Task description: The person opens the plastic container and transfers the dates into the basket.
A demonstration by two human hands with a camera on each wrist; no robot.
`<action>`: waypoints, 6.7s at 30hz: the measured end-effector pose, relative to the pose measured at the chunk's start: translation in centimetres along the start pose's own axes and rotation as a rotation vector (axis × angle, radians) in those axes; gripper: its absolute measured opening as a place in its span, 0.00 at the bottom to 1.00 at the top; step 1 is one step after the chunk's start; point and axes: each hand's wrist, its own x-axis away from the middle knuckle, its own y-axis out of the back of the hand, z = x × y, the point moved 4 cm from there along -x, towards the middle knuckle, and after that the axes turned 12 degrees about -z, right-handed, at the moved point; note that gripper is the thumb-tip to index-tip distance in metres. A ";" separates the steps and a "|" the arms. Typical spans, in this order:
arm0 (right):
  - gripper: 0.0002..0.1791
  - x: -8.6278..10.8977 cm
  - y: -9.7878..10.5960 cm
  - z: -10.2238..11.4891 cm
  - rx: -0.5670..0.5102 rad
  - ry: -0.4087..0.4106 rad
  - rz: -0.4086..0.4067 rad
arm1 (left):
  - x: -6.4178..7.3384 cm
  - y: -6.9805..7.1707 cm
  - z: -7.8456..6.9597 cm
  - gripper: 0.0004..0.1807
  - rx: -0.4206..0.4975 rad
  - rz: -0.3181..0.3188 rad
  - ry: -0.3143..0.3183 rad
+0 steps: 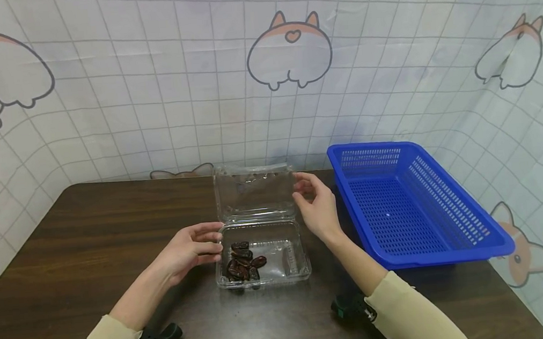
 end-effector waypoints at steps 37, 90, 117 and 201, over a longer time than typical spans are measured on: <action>0.27 0.8 -0.9 -3.1 -0.132 -0.353 0.129 | 0.1 0.3 0.3 0.31 0.017 -0.006 -0.003; 0.15 3.0 0.0 0.4 -0.117 -0.197 0.232 | 0.6 0.6 0.2 0.36 0.005 0.067 0.050; 0.13 5.9 -3.6 2.5 0.141 0.054 0.809 | 0.5 0.3 0.7 0.34 -0.002 0.074 0.055; 0.05 5.1 -1.4 4.0 0.122 0.090 0.562 | 0.5 0.5 0.6 0.33 -0.002 0.063 0.035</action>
